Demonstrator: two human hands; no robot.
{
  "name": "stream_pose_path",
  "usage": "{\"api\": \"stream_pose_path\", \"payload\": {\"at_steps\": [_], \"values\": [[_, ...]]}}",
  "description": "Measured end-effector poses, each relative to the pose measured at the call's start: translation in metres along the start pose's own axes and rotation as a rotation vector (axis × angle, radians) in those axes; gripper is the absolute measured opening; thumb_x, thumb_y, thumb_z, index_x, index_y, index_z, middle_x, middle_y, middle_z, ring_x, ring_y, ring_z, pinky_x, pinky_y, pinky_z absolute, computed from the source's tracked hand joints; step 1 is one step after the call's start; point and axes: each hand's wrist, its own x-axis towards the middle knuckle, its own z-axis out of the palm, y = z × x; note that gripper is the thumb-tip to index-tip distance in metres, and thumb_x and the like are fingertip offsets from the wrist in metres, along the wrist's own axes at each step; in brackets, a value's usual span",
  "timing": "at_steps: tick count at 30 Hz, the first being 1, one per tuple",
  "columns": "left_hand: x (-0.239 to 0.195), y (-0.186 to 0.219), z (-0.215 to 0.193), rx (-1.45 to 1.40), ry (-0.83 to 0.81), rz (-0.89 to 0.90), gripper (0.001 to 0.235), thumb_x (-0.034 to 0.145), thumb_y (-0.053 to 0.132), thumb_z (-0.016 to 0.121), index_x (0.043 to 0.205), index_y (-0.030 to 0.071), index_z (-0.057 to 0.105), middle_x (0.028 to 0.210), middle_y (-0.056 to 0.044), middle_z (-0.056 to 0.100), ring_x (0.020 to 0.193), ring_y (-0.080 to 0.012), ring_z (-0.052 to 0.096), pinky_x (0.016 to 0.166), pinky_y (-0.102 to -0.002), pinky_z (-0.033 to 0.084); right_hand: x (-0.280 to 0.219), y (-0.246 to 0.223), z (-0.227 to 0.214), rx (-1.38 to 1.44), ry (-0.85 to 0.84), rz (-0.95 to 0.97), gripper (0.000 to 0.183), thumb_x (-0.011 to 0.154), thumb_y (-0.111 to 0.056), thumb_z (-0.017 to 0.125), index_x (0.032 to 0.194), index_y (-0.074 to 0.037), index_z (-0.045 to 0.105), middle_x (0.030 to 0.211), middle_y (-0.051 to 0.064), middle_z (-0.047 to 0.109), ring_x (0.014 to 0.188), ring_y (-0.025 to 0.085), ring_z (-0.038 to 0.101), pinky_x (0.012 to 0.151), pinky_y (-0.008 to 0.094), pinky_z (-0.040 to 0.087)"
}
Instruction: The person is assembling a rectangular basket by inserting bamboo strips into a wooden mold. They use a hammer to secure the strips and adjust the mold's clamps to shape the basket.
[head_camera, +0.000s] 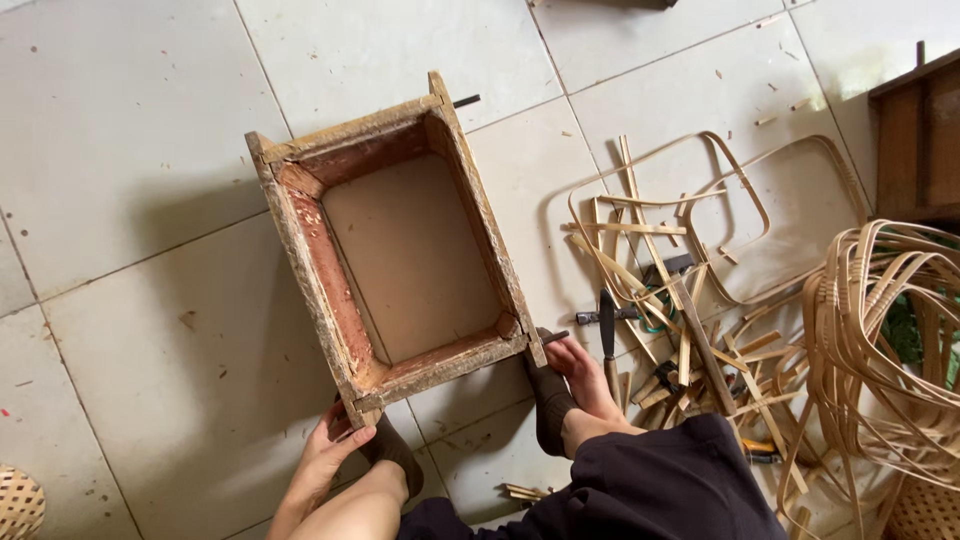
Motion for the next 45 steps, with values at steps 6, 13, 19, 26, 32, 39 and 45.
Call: {"api": "stream_pose_path", "payload": {"at_steps": [6,13,19,26,32,39,45], "values": [[0.006,-0.004,-0.002,-0.069,-0.064,0.066,0.087,0.074,0.017,0.085,0.148,-0.003,0.044,0.141,-0.017,0.061,0.133,-0.0257,0.056,0.113,-0.04,0.039,-0.009,-0.009,0.015,-0.081,-0.021,0.031,0.052,0.101,-0.042,0.053,0.138,-0.007,0.061,0.104,0.008,0.074,0.103,0.024,0.062,0.097,0.039,0.045],[0.003,-0.006,-0.003,-0.027,-0.022,0.007,0.09,0.071,0.019,0.087,0.148,-0.001,0.046,0.14,-0.017,0.064,0.132,-0.0255,0.057,0.113,-0.04,0.038,-0.011,-0.006,0.013,-0.057,0.015,0.006,0.051,0.1,-0.043,0.057,0.14,-0.01,0.056,0.113,0.009,0.069,0.11,0.023,0.06,0.1,0.04,0.043],[0.001,-0.007,-0.002,-0.013,-0.015,-0.027,0.09,0.071,0.021,0.088,0.148,-0.001,0.045,0.14,-0.016,0.062,0.133,-0.026,0.056,0.115,-0.042,0.039,-0.013,-0.002,0.011,-0.069,-0.037,-0.009,0.053,0.098,-0.04,0.058,0.142,-0.01,0.057,0.118,0.01,0.069,0.112,0.024,0.06,0.104,0.039,0.042],[0.002,-0.013,-0.004,0.002,-0.005,-0.021,0.088,0.071,0.018,0.087,0.146,-0.001,0.047,0.138,-0.016,0.064,0.132,-0.0258,0.058,0.114,-0.04,0.041,-0.015,-0.002,0.015,-0.014,-0.011,-0.009,0.056,0.096,-0.042,0.055,0.144,-0.014,0.053,0.116,0.008,0.071,0.113,0.024,0.061,0.105,0.04,0.042],[0.005,-0.019,-0.005,-0.017,0.013,-0.049,0.088,0.071,0.018,0.088,0.146,-0.001,0.047,0.137,-0.018,0.065,0.132,-0.0262,0.059,0.113,-0.041,0.043,-0.02,-0.011,0.023,-0.048,0.028,0.047,0.057,0.098,-0.041,0.057,0.147,-0.013,0.053,0.121,0.005,0.067,0.116,0.02,0.058,0.104,0.038,0.041],[0.001,-0.01,-0.002,-0.03,-0.006,-0.016,0.086,0.07,0.018,0.088,0.145,-0.001,0.049,0.137,-0.017,0.065,0.131,-0.0256,0.059,0.113,-0.04,0.041,-0.016,0.0,0.014,0.027,0.012,0.077,0.048,0.098,-0.043,0.057,0.135,-0.013,0.062,0.11,0.005,0.073,0.107,0.02,0.063,0.099,0.037,0.047],[0.0,-0.004,-0.001,-0.037,-0.036,0.004,0.085,0.071,0.02,0.087,0.144,-0.001,0.05,0.137,-0.017,0.066,0.13,-0.0263,0.06,0.113,-0.04,0.04,-0.022,-0.015,0.031,-1.037,0.172,-0.67,0.034,0.101,-0.039,0.063,0.117,-0.012,0.075,0.109,0.004,0.074,0.108,0.018,0.066,0.101,0.041,0.049]]}}
